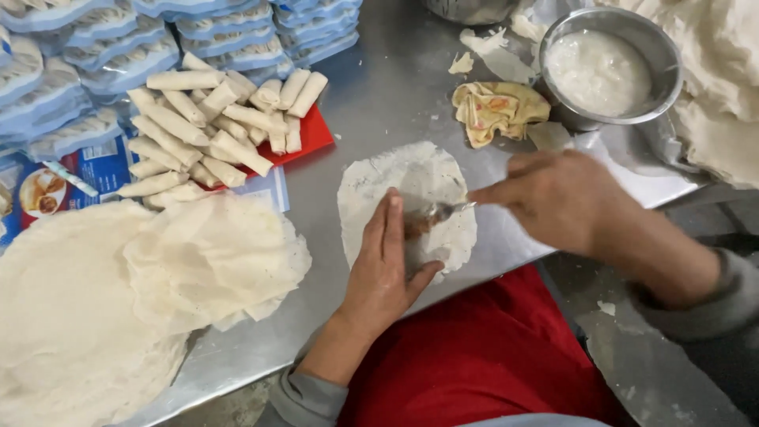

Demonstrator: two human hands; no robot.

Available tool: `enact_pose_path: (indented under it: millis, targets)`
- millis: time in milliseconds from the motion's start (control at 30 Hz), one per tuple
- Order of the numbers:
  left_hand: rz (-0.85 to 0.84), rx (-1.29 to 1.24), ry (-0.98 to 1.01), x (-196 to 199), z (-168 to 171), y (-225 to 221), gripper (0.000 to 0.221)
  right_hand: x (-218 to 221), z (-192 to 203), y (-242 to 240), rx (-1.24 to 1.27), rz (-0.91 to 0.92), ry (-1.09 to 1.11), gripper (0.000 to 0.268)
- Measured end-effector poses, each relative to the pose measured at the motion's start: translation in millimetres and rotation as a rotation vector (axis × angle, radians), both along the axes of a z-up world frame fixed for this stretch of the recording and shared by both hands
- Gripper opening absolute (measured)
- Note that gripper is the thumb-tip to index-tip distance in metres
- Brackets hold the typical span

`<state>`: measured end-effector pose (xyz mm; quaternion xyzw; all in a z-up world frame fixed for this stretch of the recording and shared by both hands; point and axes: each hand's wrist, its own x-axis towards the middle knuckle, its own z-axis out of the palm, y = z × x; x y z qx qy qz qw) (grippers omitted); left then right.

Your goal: Manually portioning filling onto wrappers and rolling them into spring rolls on a production line.

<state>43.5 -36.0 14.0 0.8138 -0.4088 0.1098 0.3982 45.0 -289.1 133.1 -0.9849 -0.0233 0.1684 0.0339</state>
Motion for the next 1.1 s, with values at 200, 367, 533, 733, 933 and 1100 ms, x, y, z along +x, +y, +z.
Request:
enact_pose_path:
  millis: [200,367,533,733,933,1100]
  targets:
    - [0.116,0.008,0.072,-1,8,17,0.113,19,9,-8,-0.422,0.049,0.127,0.039]
    - [0.089,0.007,-0.085,18,7,3,0.098,9,-2,20,-0.234,0.19,0.028,0.036]
    - [0.058,0.125,-0.152,35,-18,12,0.067,9,-10,1,-0.207,0.113,0.07,0.037]
    - [0.122,0.179,-0.208,11,-4,32,0.056,-2,2,-22,-0.062,0.058,0.043,0.037]
    - [0.218,0.21,-0.229,-3,-10,35,0.08,3,2,13,0.058,0.148,0.019,0.044]
    - [0.247,0.247,-0.217,2,-1,33,0.087,20,58,35,-0.226,-0.151,0.407,0.049]
